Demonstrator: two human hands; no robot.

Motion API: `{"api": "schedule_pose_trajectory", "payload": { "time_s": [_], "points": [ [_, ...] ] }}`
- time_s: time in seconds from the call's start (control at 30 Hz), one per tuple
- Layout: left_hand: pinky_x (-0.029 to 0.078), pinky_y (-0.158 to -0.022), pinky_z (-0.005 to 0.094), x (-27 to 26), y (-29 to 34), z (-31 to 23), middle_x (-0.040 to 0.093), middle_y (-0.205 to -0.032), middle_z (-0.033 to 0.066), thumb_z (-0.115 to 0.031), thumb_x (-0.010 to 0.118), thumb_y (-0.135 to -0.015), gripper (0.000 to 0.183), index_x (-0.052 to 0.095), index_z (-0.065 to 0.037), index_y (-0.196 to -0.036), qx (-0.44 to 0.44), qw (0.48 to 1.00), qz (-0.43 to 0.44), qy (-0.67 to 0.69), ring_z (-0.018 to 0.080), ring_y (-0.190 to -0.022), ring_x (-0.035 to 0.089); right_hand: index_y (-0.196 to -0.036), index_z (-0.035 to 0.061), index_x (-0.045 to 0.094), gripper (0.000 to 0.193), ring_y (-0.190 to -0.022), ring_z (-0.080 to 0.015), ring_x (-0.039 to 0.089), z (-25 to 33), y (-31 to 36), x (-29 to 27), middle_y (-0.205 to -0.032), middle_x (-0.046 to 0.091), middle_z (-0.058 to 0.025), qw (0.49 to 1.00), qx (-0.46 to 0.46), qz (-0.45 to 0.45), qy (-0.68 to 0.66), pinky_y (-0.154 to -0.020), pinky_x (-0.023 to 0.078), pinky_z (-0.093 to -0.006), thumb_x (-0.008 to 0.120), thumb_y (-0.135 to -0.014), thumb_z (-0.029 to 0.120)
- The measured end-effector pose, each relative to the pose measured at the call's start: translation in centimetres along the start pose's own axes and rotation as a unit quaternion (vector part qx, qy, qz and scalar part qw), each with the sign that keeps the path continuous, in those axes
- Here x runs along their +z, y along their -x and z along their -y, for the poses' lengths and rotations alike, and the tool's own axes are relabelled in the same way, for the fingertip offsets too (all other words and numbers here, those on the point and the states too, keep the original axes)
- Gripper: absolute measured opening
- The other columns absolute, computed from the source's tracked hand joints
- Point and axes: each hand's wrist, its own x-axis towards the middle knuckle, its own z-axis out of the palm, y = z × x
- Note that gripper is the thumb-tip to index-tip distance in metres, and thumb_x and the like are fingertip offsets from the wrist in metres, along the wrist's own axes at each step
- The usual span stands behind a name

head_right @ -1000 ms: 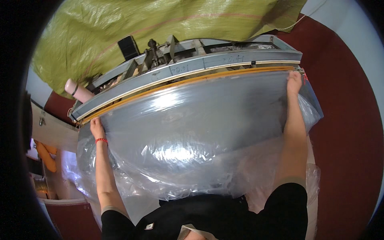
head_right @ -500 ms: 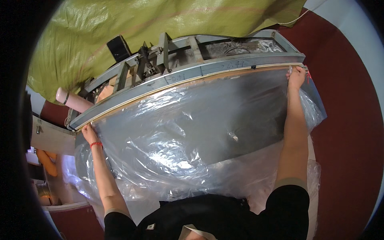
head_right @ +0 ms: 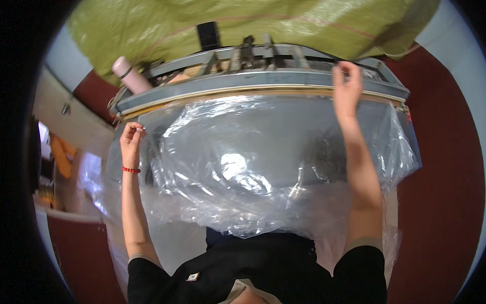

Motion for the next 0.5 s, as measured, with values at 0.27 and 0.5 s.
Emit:
{"api": "schedule_pose_trajectory", "payload": {
  "time_s": [0.27,0.5],
  "points": [
    [0.036,-0.071,0.0188,-6.6,9.6,-6.2,0.048,-0.084,-0.0026,0.002,0.051,-0.077,0.009,0.052,-0.005,-0.083,0.056,0.998,-0.026,0.012,0.0057,-0.078,0.045,-0.085,0.0024,0.060,0.019,-0.078,-0.0191,0.057,20.2,10.9,13.1,-0.082,0.060,-0.0071,0.875,-0.109,0.456,-0.122,-0.070,0.045,-0.0296,0.066,-0.072,0.015],
    [0.042,-0.061,0.0207,-6.4,15.7,-4.0,0.056,-0.076,-0.0021,-0.011,0.054,-0.082,0.013,0.059,-0.004,-0.092,-0.146,0.949,0.276,-0.046,0.0062,-0.068,0.050,-0.072,0.0050,0.064,0.014,-0.063,-0.0075,0.053,9.2,10.9,8.9,-0.066,0.060,-0.0010,0.849,0.081,0.504,-0.133,-0.059,0.043,-0.0233,0.070,-0.069,0.017]
  ]
}}
